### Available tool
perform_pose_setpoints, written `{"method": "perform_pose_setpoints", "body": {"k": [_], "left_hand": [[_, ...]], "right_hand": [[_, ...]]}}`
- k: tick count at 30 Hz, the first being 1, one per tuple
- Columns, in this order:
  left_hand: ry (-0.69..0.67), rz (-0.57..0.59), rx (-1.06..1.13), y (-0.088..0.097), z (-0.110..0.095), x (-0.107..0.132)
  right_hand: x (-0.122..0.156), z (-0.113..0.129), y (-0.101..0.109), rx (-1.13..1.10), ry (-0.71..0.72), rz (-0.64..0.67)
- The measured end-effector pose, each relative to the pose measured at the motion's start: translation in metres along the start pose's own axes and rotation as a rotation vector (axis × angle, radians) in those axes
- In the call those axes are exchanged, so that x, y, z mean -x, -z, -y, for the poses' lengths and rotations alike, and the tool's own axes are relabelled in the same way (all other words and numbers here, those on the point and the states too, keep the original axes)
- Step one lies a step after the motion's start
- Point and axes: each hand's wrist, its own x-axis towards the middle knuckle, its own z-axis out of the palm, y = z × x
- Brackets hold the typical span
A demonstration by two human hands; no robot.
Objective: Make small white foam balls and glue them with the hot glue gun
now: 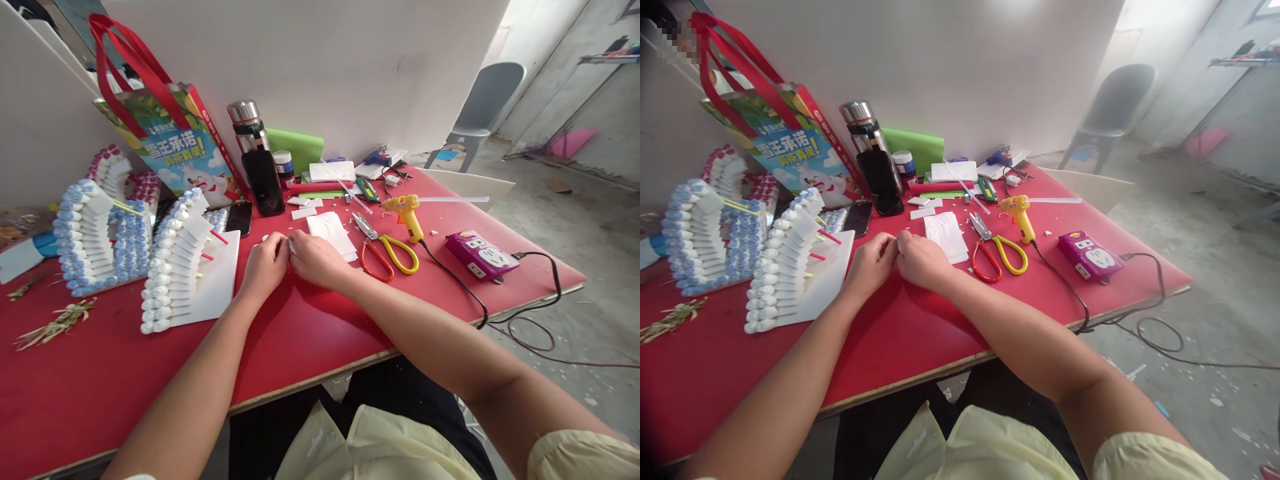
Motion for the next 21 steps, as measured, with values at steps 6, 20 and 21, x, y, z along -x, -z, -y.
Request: {"method": "perform_pose_setpoints", "body": {"k": [6, 20, 21], "left_hand": [[-0.020, 0.032, -0.004, 0.000, 0.004, -0.002], [-0.068, 0.109, -0.217, -0.001, 0.002, -0.001], [-0.068, 0.101, -0.169, -0.001, 0.004, -0.001]], "right_hand": [[-0.011, -0.033, 0.001, -0.807, -0.119, 0.253], [-0.005, -0.019, 0.009, -0.216, 0.005, 0.039], [-0.005, -0.021, 0.010, -0.367, -0.042, 0.111]]}}
